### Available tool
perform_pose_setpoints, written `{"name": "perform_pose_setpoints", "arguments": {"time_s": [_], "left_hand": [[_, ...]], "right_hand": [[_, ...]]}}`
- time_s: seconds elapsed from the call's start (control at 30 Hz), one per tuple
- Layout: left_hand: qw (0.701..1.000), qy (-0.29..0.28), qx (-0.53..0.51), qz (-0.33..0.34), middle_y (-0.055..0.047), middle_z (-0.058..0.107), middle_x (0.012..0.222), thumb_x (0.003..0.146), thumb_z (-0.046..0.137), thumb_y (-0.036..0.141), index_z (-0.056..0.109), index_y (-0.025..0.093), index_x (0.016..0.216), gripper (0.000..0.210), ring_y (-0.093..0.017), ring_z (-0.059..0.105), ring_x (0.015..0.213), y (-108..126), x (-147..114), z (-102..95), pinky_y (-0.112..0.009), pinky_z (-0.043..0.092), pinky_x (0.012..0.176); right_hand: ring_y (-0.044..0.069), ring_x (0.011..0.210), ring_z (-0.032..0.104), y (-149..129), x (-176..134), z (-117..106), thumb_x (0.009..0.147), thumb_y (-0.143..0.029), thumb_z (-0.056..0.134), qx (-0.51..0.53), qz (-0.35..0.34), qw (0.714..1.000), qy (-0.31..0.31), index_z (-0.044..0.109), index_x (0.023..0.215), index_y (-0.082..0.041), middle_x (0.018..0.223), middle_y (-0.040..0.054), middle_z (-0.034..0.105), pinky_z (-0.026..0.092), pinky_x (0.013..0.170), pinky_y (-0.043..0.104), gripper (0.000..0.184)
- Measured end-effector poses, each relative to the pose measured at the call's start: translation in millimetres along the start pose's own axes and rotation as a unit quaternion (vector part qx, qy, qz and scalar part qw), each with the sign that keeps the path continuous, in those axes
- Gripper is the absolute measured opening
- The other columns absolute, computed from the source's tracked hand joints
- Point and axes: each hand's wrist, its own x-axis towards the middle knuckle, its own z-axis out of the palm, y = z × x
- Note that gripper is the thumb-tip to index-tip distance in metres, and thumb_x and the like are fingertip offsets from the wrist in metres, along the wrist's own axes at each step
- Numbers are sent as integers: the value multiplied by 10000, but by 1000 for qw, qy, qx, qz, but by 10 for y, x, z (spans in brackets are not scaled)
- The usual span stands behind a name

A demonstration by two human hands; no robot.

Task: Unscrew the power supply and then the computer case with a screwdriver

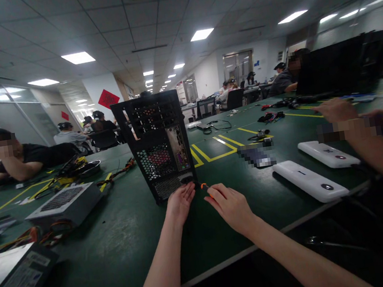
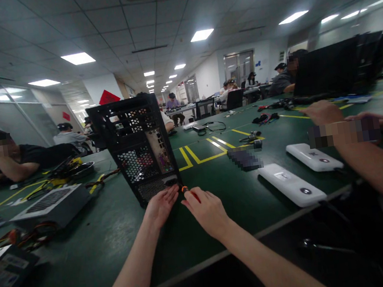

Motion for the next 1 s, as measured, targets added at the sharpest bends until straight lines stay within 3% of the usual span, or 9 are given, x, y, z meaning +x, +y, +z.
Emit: {"name": "perform_pose_setpoints", "arguments": {"time_s": [0.13,0.3,0.47,0.63,0.7,0.73,0.83,0.9,1.0], "left_hand": [[1000,-12,1,-2,-216,549,1067,698,455,46,534,63,787,120,-238,540,983,4,18,-23,-324,452,824],[1000,-9,5,1,-212,563,1042,698,458,51,543,63,788,124,-226,554,960,3,13,-24,-320,454,815],[1000,-8,29,6,-191,574,1024,714,456,79,537,83,798,117,-206,576,911,-1,-11,4,-320,449,803],[975,44,200,81,-141,587,943,687,528,117,493,127,830,147,-184,578,855,-74,8,1,-322,428,783],[916,70,353,177,-105,579,899,676,542,126,483,155,838,175,-180,566,823,-95,11,-20,-337,413,777],[865,75,437,236,-90,568,888,679,535,129,488,168,837,170,-182,552,819,-95,6,-29,-346,399,782],[657,80,646,380,-83,523,920,710,491,148,524,192,861,161,-216,483,887,-50,-23,-24,-377,346,808],[535,91,729,416,-94,500,956,731,471,172,536,206,915,198,-243,435,930,-1,-36,-1,-393,325,802],[427,101,791,426,-95,493,951,752,451,194,534,223,964,229,-248,412,917,55,-19,23,-386,315,770]], "right_hand": [[168,851,517,-8,5,0,824,-179,391,-7,-15,1000,9,500,968,-139,1009,110,512,412,725,289,184],[123,641,515,-3,2,-18,836,-253,414,-36,-16,999,7,520,948,-161,797,56,552,382,596,247,179],[163,796,525,-21,1,-18,829,-243,415,-27,-20,999,0,520,949,-152,944,98,533,394,674,275,184],[161,780,519,-6,-26,68,820,-138,405,-33,-72,997,8,505,980,-149,970,95,536,398,676,287,190],[150,740,517,6,-32,74,823,-156,416,-34,-73,996,25,506,971,-157,928,80,544,395,655,279,173],[144,712,513,8,-31,67,824,-174,424,-37,-73,996,29,510,957,-163,897,70,547,392,641,275,158],[136,660,499,-3,-11,25,825,-223,436,-49,-69,996,21,524,903,-178,811,48,533,385,606,269,126],[138,671,498,-22,8,0,825,-226,429,-43,-57,997,9,529,878,-177,793,50,516,391,608,268,123],[160,779,505,-48,23,-6,802,-181,428,-6,-35,999,-1,522,901,-156,907,94,494,415,674,282,139]]}}
